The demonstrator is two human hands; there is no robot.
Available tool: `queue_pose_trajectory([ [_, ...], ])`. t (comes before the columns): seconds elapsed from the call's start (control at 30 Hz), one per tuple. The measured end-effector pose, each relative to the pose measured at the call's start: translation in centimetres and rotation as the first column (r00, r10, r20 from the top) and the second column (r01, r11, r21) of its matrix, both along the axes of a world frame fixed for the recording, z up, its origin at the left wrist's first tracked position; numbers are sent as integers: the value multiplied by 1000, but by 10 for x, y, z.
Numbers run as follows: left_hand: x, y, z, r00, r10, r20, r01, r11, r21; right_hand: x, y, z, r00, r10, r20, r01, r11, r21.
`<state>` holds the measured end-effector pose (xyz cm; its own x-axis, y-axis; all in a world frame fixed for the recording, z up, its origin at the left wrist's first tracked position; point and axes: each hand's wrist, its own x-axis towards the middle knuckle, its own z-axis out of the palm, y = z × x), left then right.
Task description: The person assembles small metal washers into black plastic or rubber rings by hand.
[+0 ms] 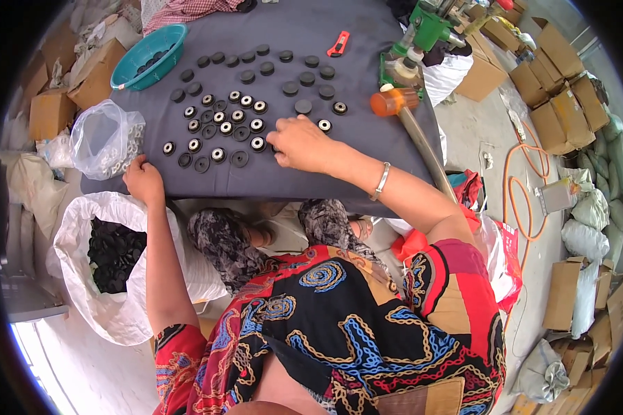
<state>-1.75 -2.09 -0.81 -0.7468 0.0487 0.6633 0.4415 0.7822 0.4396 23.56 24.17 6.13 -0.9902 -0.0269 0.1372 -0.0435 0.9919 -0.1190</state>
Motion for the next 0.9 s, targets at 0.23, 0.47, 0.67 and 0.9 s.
queue_pose_trajectory([
  [0.23,2,4,4,1000,-13,13,13,1000,4,-5,9,-11,961,-173,-215,58,887,-457],
  [0.47,-1,0,1,999,13,33,-13,1000,-27,3,3,4,975,-117,-188,111,993,-43],
  [0.67,-3,1,-1,998,24,56,-23,999,-32,5,17,4,989,-150,10,149,988,39],
  [0.9,0,1,2,999,13,45,-11,999,-34,39,76,27,914,-360,-185,287,900,-329],
])
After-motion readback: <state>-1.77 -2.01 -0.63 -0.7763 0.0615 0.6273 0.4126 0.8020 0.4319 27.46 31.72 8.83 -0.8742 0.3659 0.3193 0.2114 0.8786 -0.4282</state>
